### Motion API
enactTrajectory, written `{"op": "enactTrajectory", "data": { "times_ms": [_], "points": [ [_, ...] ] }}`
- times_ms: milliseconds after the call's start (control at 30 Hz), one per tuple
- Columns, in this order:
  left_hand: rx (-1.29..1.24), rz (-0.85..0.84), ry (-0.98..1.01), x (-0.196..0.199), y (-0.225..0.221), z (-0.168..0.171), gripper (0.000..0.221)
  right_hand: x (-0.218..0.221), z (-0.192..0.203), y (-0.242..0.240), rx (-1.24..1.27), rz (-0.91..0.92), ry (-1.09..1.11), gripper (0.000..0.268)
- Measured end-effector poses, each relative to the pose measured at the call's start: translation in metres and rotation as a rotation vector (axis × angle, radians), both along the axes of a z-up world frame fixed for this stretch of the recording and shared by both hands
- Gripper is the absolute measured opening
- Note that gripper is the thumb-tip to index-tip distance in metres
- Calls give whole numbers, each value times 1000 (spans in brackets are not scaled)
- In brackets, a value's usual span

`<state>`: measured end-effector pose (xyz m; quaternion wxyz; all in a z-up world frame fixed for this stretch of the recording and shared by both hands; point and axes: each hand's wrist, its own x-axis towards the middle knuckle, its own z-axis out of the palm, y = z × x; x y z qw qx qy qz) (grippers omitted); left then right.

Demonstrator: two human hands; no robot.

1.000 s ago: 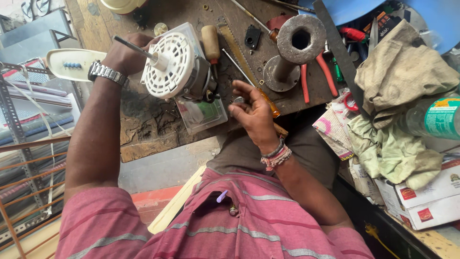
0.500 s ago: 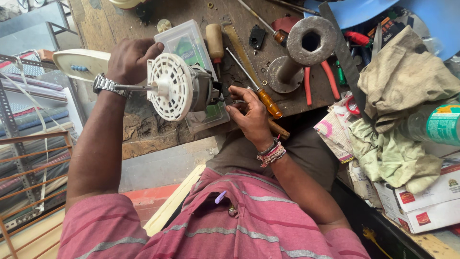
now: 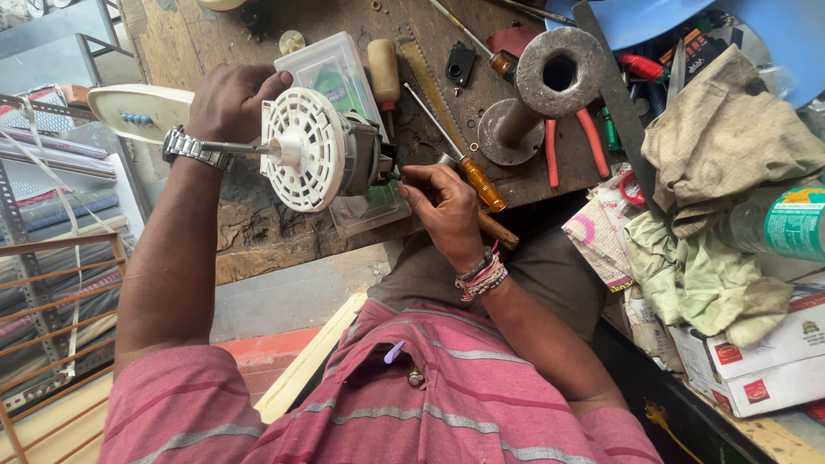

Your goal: The person disassembles and reassembles a small electric motor, likely from a fan, using a screwdriver and hammer. They remove screws, separate the housing, inspect internal components, and then reassemble the unit on a cluttered workbench.

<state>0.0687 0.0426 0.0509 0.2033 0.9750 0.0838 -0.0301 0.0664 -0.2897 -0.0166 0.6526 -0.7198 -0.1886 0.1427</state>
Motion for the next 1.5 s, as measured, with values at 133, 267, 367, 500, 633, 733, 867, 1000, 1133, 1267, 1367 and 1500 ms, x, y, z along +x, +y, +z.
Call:
{"op": "enactTrajectory", "data": {
  "times_ms": [133, 267, 367, 500, 633, 733, 867, 1000, 1133, 1267, 1367, 1500],
  "points": [
    [-15, 39, 45, 2, -1, 0, 51, 2, 7, 2, 15, -5, -85, 21],
    [5, 15, 26, 1, 1, -2, 52, 4, 12, 3, -20, 0, -221, 20],
    [16, 6, 21, 2, 4, -5, 53, 6, 14, 5, -11, 1, -229, 19],
    [33, -1, 22, 2, 6, -8, 54, 7, 13, 6, 11, 14, -177, 17],
    [24, 6, 27, 3, 9, -10, 53, 7, 15, 4, 37, -8, -313, 17],
    [14, 15, 14, 3, 11, -12, 52, 7, 18, 0, 30, -34, -285, 16],
    [20, 15, 24, 3, 14, -16, 53, 7, 21, -6, 25, -40, -228, 16],
    [29, -3, 7, 4, 13, -16, 53, 7, 23, -8, 57, -30, -196, 15],
    [21, 21, 45, 4, 12, -16, 53, 4, 23, -7, 55, -30, -156, 16],
    [12, 18, 33, 3, 13, -16, 53, 3, 26, -5, 51, -31, -189, 16],
    [13, 21, 38, 2, 14, -17, 53, 3, 30, -3, 43, -38, -237, 16],
    [-61, -62, -54, 3, 17, -20, 49, 1, 30, -10, 49, -84, -295, 15]
  ]
}}
